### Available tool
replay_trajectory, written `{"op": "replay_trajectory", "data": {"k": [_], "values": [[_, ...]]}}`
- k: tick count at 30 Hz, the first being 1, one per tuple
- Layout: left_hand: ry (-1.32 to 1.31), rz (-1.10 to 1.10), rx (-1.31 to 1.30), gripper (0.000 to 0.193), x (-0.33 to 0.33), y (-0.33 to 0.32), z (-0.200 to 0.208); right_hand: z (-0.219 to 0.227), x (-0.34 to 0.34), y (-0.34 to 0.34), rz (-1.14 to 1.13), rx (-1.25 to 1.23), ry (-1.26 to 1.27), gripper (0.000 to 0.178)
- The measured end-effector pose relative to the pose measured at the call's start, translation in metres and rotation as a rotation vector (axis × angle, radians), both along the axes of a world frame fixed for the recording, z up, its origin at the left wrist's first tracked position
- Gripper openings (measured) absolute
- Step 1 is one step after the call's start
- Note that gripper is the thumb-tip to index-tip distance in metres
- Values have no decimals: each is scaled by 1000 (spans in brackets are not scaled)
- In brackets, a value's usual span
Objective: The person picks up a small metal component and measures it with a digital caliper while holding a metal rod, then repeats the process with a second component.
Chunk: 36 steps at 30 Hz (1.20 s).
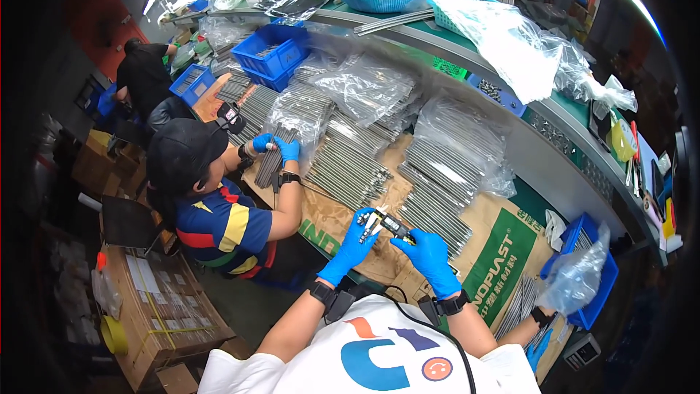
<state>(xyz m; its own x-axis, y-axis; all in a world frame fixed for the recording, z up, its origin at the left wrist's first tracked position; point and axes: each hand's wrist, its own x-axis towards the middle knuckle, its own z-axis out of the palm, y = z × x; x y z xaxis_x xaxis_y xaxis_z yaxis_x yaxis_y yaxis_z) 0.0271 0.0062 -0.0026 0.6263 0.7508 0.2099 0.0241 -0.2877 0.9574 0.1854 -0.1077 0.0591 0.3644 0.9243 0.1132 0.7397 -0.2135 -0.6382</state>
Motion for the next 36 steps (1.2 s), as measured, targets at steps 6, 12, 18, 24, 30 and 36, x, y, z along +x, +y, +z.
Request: {"op": "replay_trajectory", "data": {"k": [6,12,18,24,30,36], "values": [[144,-15,121,44,-8,-2,-9,4,4,-3,9,-114,63,50],[180,-18,132,45,-6,-7,-3,9,13,-6,11,-132,18,51],[177,-74,173,45,-20,-6,0,28,28,-10,-63,-88,25,53],[294,-148,206,45,-36,-7,5,31,38,0,-90,-17,-47,52],[265,-77,201,44,-23,-8,-12,21,27,23,-4,17,-147,49],[284,-91,260,50,-17,0,-7,20,11,26,-16,81,-95,47]]}}
